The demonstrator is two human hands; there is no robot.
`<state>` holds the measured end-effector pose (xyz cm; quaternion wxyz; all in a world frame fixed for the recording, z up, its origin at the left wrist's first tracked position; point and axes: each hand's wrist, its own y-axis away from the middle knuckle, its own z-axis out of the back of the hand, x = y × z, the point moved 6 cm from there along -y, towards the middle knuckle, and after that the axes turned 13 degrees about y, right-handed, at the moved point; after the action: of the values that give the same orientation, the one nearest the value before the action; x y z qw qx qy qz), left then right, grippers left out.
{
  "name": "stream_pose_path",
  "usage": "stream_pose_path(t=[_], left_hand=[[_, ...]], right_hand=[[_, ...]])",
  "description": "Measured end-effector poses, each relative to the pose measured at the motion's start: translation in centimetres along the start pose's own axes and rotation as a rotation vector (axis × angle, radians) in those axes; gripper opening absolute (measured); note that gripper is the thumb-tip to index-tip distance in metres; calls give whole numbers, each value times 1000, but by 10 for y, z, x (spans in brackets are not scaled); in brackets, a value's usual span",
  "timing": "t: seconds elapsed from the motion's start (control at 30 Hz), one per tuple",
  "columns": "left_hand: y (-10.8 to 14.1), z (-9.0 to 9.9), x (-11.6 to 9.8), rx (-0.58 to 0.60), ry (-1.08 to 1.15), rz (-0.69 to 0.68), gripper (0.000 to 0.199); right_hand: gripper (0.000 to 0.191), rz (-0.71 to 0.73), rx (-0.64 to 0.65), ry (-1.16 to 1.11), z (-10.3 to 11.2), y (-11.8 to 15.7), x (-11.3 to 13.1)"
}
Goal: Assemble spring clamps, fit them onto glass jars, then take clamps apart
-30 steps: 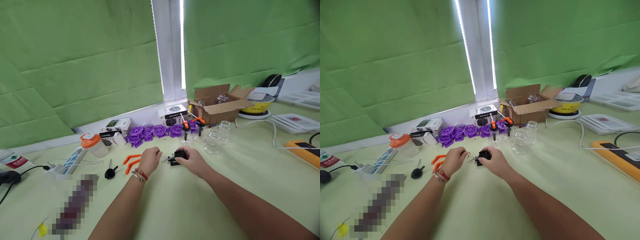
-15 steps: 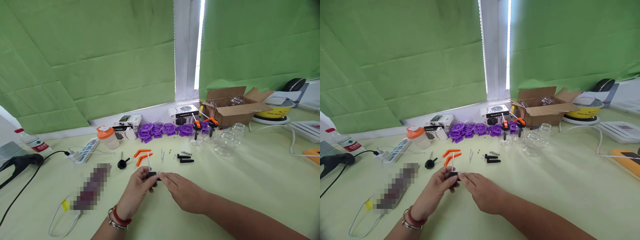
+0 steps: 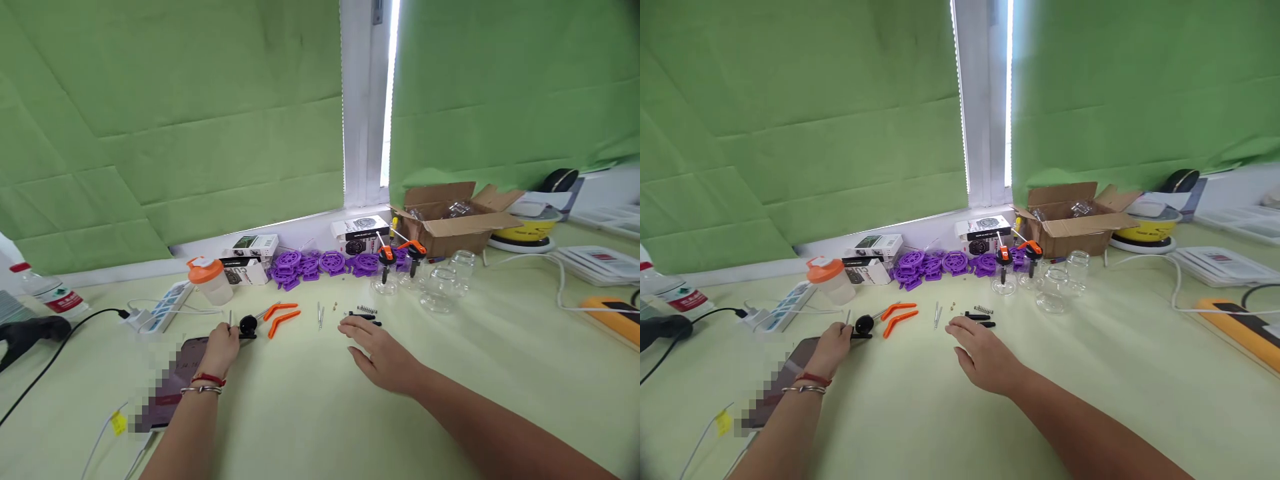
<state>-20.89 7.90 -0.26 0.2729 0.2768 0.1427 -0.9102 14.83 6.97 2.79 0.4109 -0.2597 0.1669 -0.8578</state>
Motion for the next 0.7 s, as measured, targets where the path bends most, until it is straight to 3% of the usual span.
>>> stream_pose_path(t=[0.1,0.17,0.27,0.33,0.4,0.47,0.53,0.63,0.7], left_hand=[[-2,-9,-2,23,-22,-19,25],[-3,-10,-3,29,-42,-40,24],[-2,-11,-4,36,-56,-85,25],[-1,-11,-5,35,-67,-138,26],[-1,-11,-6,23,-98,-205,28],[0,-11,-8,2,-150,-264,30],[1,-10,-10,-21,-207,-299,33],[6,-7,-17,-95,-251,-337,39],[12,-2,-24,-152,-240,-380,43]], right_hand=[[35,-90,-74,28,6,-4,-17],[28,-228,-174,58,17,-6,-41],[20,-533,-407,150,47,4,-93],[24,-728,-598,250,72,21,-125],[33,-836,-758,362,93,39,-147],[36,-835,-846,478,106,48,-155],[38,-746,-855,587,111,46,-151],[42,-627,-759,716,108,27,-137],[45,-643,-675,786,104,14,-137]])
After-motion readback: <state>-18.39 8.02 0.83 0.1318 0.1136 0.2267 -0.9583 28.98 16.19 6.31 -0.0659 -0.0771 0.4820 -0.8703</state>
